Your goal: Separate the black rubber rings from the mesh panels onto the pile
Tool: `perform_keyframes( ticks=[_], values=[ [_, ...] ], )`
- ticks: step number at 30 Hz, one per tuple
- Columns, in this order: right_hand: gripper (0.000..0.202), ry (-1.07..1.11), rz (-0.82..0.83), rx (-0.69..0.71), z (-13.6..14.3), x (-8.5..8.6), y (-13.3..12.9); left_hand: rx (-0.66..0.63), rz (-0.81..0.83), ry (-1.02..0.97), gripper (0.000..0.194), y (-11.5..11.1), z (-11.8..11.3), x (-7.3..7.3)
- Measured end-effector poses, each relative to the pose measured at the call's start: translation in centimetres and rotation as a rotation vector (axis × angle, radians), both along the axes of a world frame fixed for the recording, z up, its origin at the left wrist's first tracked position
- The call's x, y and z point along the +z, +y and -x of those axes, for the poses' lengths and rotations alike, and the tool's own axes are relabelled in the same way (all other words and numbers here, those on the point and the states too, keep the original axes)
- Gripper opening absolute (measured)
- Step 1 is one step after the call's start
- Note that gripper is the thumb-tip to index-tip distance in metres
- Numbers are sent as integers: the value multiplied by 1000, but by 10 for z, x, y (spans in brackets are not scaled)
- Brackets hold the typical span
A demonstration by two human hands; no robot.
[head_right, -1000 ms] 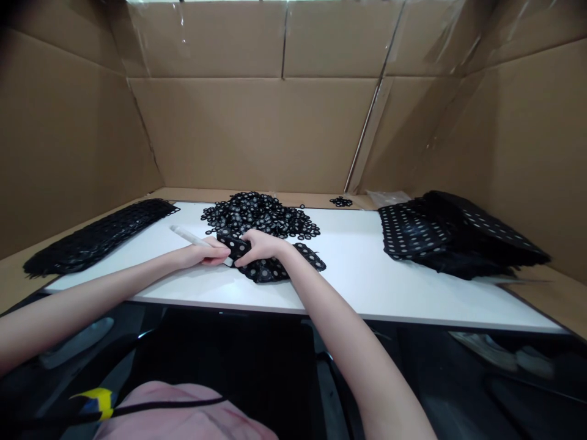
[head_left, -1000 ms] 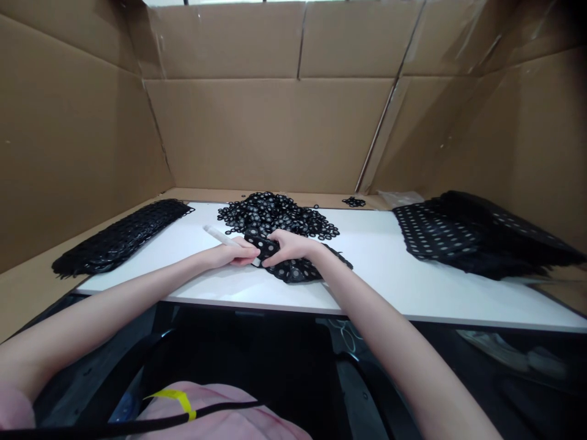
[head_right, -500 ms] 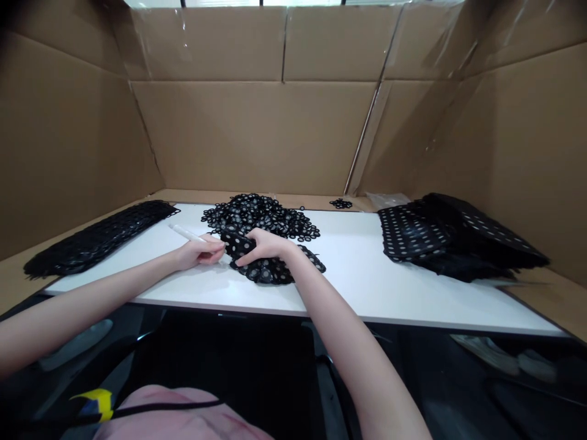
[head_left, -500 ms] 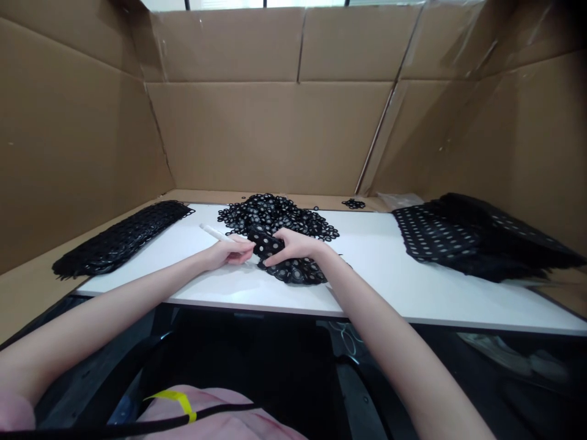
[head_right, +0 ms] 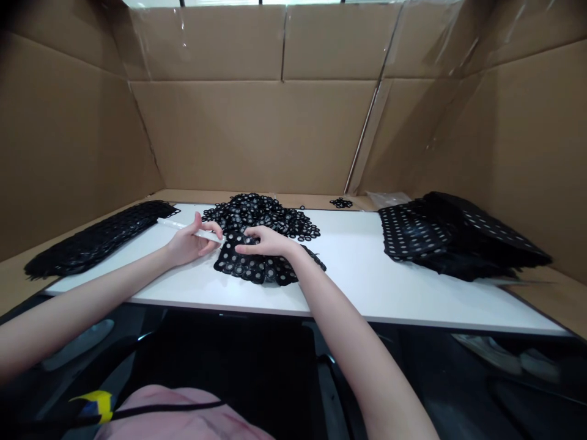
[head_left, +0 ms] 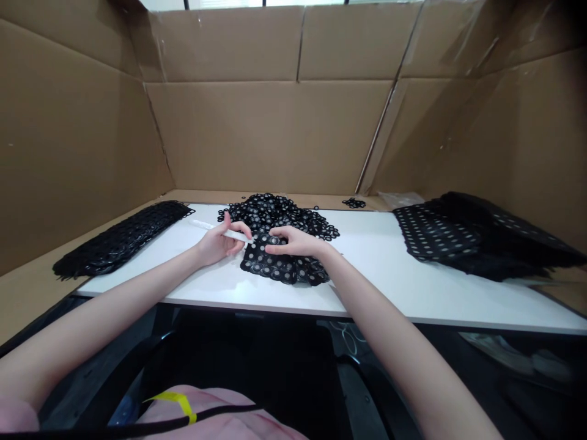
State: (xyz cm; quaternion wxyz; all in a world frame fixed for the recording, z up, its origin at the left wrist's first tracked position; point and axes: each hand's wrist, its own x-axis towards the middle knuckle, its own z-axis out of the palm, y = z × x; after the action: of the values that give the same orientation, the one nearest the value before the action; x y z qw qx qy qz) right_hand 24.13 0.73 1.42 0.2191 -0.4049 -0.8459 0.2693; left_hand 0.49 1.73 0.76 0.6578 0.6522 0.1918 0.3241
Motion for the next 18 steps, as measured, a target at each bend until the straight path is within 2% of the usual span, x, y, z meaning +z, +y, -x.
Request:
perform_keyframes(
  ticks=[7,11,15,18],
  values=[
    [34,-26,-92,-16,6,-13,7,132,-86,22,74,10,-1,-3],
    [21,-13,-132,-59,8,-14,6,156,-148,108,60,18,-3,-14],
    [18,-12,-154,-94,9,-16,7,192,-200,135,42,21,-4,-19],
    [15,-4,-158,-103,9,-18,10,210,-247,170,44,19,-6,-18]
  ],
)
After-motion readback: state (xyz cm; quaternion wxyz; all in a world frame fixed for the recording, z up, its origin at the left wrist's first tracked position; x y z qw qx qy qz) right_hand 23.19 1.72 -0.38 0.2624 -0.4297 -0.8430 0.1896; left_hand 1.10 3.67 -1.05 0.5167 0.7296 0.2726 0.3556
